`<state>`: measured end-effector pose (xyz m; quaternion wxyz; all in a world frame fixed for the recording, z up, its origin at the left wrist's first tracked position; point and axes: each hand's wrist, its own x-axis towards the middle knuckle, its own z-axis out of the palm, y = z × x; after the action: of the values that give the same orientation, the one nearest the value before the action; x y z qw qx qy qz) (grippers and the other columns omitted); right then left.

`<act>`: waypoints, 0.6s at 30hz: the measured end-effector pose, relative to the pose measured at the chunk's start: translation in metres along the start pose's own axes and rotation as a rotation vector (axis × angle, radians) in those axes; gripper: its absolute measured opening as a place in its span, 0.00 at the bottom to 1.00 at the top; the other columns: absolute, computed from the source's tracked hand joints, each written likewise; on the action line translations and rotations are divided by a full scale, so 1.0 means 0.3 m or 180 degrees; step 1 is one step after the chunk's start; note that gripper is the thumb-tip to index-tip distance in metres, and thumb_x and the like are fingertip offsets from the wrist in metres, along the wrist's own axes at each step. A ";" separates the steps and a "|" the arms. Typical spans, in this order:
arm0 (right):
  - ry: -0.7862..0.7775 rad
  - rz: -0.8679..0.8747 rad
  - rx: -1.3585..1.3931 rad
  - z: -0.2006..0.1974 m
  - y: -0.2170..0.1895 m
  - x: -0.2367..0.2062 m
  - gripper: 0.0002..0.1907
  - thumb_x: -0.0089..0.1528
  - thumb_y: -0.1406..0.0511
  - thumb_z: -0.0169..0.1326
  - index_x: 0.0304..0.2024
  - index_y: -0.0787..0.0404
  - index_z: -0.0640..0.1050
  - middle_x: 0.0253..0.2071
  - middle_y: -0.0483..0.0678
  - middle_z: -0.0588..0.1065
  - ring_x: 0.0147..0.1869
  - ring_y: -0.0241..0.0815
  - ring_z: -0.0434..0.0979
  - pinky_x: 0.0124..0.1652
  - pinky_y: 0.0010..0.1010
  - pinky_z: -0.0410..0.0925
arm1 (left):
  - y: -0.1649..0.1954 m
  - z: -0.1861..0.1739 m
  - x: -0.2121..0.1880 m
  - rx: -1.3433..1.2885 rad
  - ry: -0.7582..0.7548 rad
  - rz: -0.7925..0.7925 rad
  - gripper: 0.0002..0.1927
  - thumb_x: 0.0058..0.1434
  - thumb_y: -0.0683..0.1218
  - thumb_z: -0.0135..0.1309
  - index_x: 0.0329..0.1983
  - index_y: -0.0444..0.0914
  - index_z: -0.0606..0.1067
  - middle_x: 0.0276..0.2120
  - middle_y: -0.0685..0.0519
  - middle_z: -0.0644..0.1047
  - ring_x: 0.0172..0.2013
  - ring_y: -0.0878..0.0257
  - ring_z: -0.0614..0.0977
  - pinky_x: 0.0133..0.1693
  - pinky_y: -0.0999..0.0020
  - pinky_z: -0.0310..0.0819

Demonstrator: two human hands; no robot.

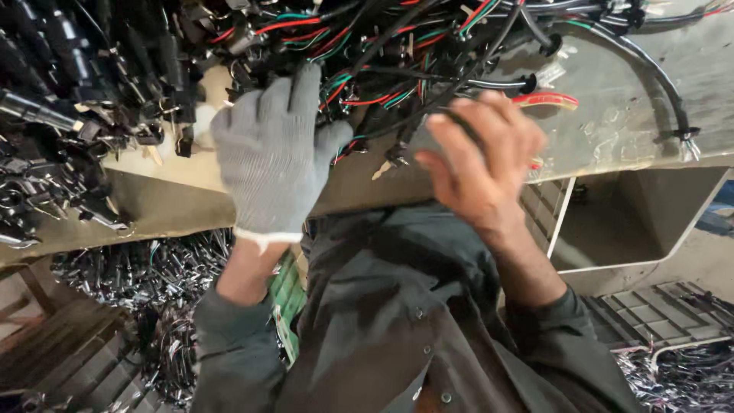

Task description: The person holds a black cable in a gloved hand and uses red-handled pliers to strip insulation from its ends, exposing the inner red and green wires. They repeat the stripping cycle on successive cables and gather the processed cables into a pile on the workbench.

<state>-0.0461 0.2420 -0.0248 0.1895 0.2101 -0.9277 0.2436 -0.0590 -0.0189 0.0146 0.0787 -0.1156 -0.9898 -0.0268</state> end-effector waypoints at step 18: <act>-0.0154 0.2239 0.6471 0.082 -0.227 0.210 0.22 0.79 0.57 0.40 0.37 0.65 0.73 0.33 0.52 0.72 0.41 0.46 0.71 0.47 0.38 0.66 | 0.139 -0.015 -0.176 -0.4365 0.0473 -0.0847 0.45 0.68 0.59 0.63 0.73 0.31 0.53 0.48 0.51 0.73 0.46 0.59 0.75 0.56 0.61 0.71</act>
<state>-0.0723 0.1564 0.0093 -0.1730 -0.0048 -0.3023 0.9374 0.0022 0.0096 0.0118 0.0516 -0.0149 -0.7474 -0.6622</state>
